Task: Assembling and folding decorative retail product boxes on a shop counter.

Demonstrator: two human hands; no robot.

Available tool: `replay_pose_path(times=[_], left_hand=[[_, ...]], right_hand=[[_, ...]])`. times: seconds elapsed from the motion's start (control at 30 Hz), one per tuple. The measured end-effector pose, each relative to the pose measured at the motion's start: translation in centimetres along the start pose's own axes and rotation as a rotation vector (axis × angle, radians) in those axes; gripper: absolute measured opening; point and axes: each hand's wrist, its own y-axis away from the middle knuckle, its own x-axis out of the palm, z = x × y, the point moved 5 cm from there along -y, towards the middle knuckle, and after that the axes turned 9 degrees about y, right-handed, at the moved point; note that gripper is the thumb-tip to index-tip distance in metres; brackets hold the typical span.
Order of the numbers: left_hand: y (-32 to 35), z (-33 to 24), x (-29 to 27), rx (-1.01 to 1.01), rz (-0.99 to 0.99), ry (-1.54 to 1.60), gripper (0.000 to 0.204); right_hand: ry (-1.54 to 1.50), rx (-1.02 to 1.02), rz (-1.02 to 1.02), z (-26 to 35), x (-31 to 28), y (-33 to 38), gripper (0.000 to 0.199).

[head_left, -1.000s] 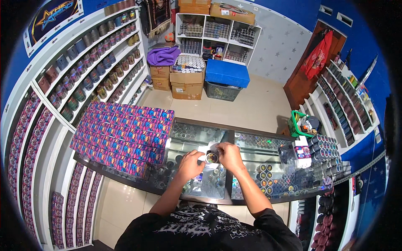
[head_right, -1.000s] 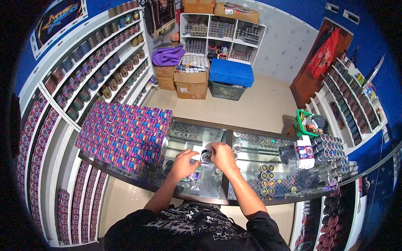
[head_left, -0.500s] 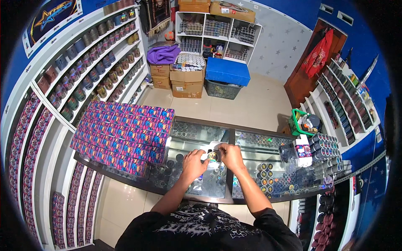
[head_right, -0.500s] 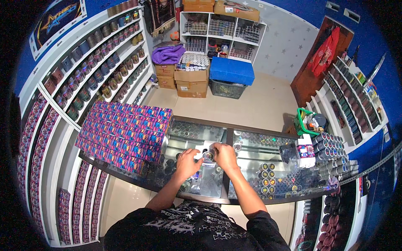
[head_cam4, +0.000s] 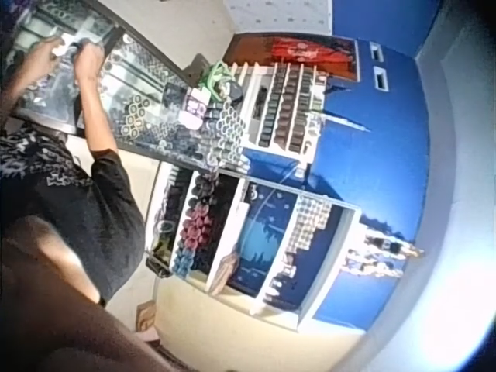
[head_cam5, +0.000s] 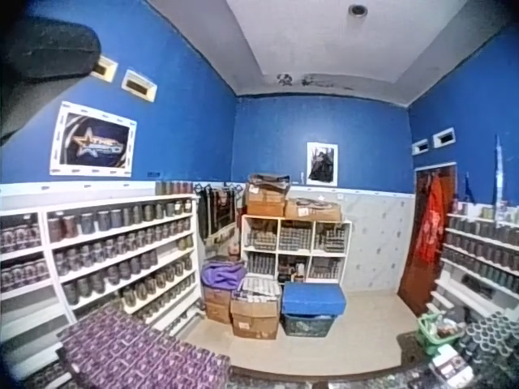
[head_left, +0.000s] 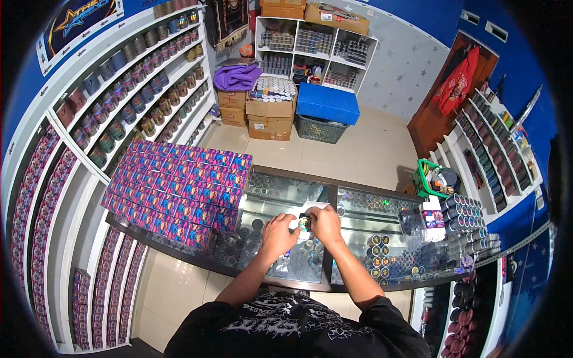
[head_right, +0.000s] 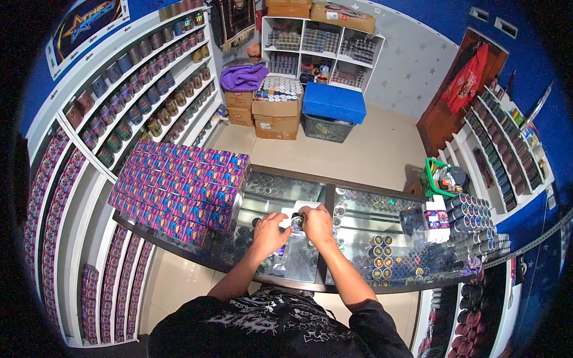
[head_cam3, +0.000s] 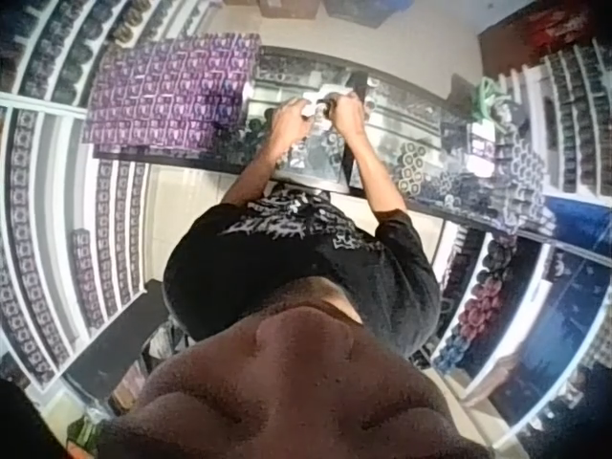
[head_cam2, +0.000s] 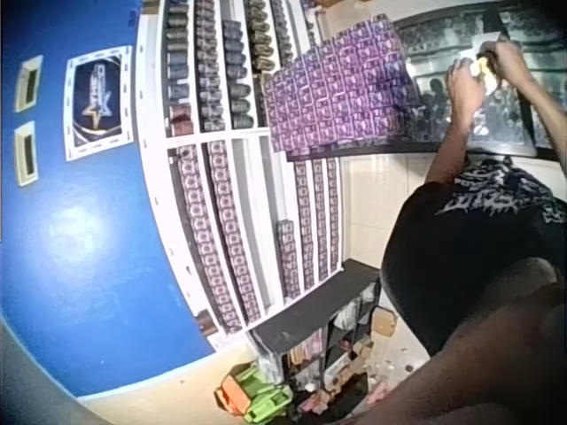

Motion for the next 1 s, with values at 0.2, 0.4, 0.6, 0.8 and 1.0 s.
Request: replay_pose_path(times=[0.2, 0.4, 0.6, 0.8, 1.0], left_hand=[[0.0, -0.2, -0.1, -0.017, 0.008, -0.030, 0.032], [0.2, -0.2, -0.1, 0.002, 0.004, -0.008, 0.032], [0.2, -0.2, -0.1, -0.007, 0.013, 0.000, 0.032], [0.1, -0.6, -0.5, 0.016, -0.022, -0.002, 0.031], [0.0, -0.7, -0.4, 0.015, -0.028, -0.009, 0.031]], right_hand=[[0.038, 0.002, -0.044, 0.3, 0.0, 0.1, 0.015], [0.097, -0.070, -0.108, 0.8, -0.4, 0.6, 0.013], [0.069, -0.070, -0.070, 0.5, -0.3, 0.5, 0.020], [-0.230, 0.003, 0.001, -0.8, -1.5, 0.2, 0.029], [-0.143, -0.093, -0.043, -0.2, -2.8, 0.9, 0.021]])
